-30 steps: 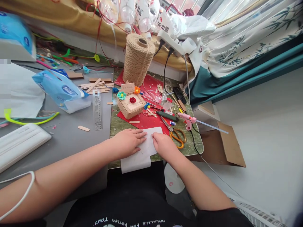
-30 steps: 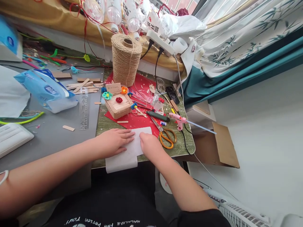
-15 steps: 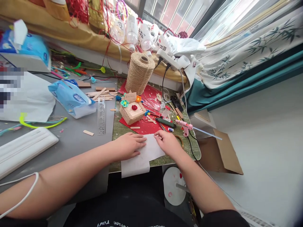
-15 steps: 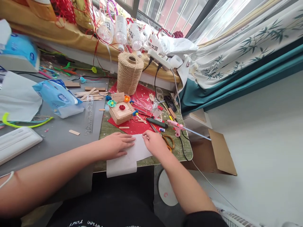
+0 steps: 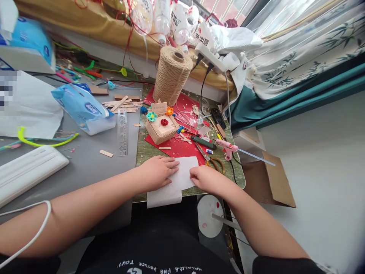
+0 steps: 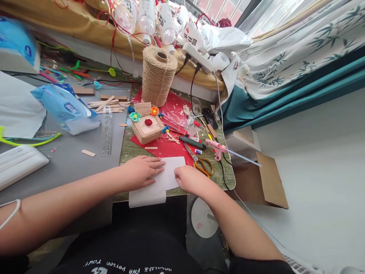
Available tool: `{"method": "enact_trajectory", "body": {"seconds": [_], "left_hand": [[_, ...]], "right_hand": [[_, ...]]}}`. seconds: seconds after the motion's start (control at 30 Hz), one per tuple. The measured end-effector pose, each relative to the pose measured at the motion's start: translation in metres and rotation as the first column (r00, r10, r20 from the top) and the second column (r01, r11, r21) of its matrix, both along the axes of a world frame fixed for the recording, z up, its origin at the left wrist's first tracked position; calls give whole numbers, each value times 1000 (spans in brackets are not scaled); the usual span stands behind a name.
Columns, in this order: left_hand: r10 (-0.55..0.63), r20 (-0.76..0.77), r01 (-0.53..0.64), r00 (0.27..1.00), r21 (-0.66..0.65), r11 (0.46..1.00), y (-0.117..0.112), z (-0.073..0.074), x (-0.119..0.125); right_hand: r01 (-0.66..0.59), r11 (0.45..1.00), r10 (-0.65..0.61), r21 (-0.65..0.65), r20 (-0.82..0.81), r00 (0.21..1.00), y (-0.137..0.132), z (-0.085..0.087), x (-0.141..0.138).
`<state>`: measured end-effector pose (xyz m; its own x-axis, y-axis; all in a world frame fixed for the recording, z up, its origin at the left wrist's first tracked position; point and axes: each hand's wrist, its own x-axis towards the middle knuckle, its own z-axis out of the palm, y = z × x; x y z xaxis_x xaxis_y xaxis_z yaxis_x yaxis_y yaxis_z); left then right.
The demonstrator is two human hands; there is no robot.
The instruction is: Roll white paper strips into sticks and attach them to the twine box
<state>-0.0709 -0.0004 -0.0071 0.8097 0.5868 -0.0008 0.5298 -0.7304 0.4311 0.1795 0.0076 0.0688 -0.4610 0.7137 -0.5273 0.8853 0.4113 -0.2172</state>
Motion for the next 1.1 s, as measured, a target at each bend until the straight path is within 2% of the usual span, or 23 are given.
{"method": "enact_trajectory", "body": {"seconds": [0.07, 0.13, 0.23, 0.27, 0.33, 0.43, 0.5, 0.6, 0.73, 0.87, 0.97, 1.03, 1.1], "left_hand": [[-1, -7, 1, 1000, 1, 1000, -1, 2, -1], [2, -14, -2, 1000, 5, 1000, -1, 4, -2], [18, 7, -18, 1000, 36, 999, 0, 6, -3], [22, 20, -23, 1000, 52, 998, 1, 6, -4], [9, 50, -13, 999, 87, 996, 3, 6, -5], [-34, 90, 20, 995, 143, 990, 6, 8, -6], [-45, 111, 26, 993, 167, 986, 6, 8, -5], [-33, 111, 16, 993, 156, 988, 3, 4, -2], [-13, 56, 6, 998, 126, 992, -1, -5, 4], [6, 6, -6, 1000, 93, 996, -3, -8, 7], [12, -8, -12, 1000, 75, 997, -3, -7, 7], [1, -7, 0, 1000, 61, 998, -2, -5, 4], [-18, 14, 17, 1000, 53, 998, 1, -3, 2]], "right_hand": [[-50, 993, 53, -103, 30, 998, 8, 8, 2], [13, 992, -20, -126, -50, 999, 19, 14, 2], [225, 974, -211, 9, -308, 928, 27, 12, -2], [275, 959, -231, 69, -376, 897, 27, 7, -4], [299, 938, -198, 175, -436, 878, 22, -8, -6], [315, 913, -177, 261, -442, 879, 11, -31, -6], [338, 898, -200, 283, -422, 885, 5, -41, -4], [280, 910, -176, 307, -325, 929, 2, -43, -4], [177, 919, -120, 352, -177, 977, 2, -36, -12], [180, 936, -158, 302, -95, 983, -2, -28, -17], [168, 959, -160, 227, -53, 986, -4, -16, -9], [167, 979, -165, 116, -34, 986, -4, -6, 2], [254, 966, -257, -36, -139, 956, -2, 3, 12]]}}
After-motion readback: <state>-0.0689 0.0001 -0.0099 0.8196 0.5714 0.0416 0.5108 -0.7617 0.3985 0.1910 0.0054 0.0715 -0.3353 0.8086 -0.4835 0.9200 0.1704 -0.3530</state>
